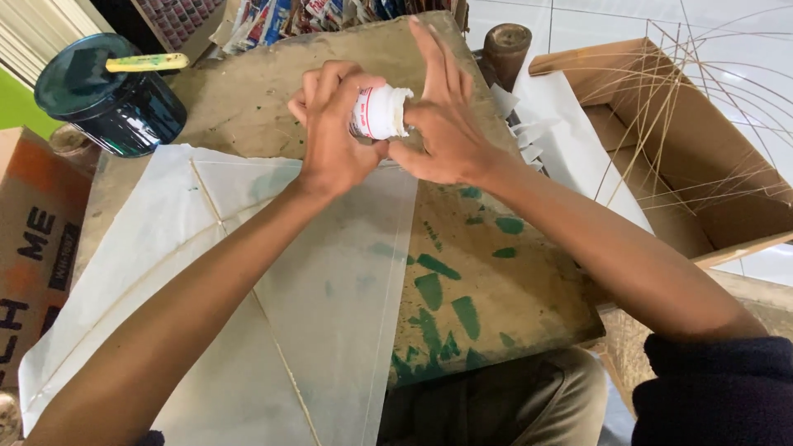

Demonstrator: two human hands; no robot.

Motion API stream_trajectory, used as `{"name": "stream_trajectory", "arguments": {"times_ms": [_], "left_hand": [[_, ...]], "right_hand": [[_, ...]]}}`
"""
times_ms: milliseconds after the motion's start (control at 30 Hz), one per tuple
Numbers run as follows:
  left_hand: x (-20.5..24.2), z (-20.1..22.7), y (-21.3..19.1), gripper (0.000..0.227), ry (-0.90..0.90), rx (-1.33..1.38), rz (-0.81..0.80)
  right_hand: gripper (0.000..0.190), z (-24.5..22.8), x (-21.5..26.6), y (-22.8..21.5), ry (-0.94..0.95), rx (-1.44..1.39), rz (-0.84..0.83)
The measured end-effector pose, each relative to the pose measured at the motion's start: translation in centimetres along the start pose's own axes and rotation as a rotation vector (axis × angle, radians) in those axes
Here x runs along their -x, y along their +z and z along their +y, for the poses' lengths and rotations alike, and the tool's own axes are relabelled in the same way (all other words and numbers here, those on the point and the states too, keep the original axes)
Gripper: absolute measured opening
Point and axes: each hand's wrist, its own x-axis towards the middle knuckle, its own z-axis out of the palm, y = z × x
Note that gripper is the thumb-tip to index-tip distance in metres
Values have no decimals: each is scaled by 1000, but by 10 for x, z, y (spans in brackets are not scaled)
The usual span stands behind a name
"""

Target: Trimming the edges of kite paper with scissors and gluing it to a bamboo frame to assemble a kite.

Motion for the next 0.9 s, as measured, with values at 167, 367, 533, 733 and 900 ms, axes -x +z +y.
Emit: {"name": "stream_trajectory", "arguments": {"times_ms": [167, 367, 533, 733, 900], "left_hand": [[-3, 5, 0, 53, 34, 4, 36], [-4, 9, 1, 51, 45, 3, 51], [-4, 10, 1, 53, 55, -8, 49], [-4, 11, 3, 56, 41, -17, 38], [-5, 11, 5, 61, 40, -20, 41]], "right_hand": [[38, 4, 3, 4, -24, 13, 9], [33, 5, 3, 6, -9, 3, 5], [26, 5, 3, 5, -5, -47, 2], [41, 5, 4, 5, 33, -76, -44], [26, 4, 0, 3, 98, -158, -87]]}}
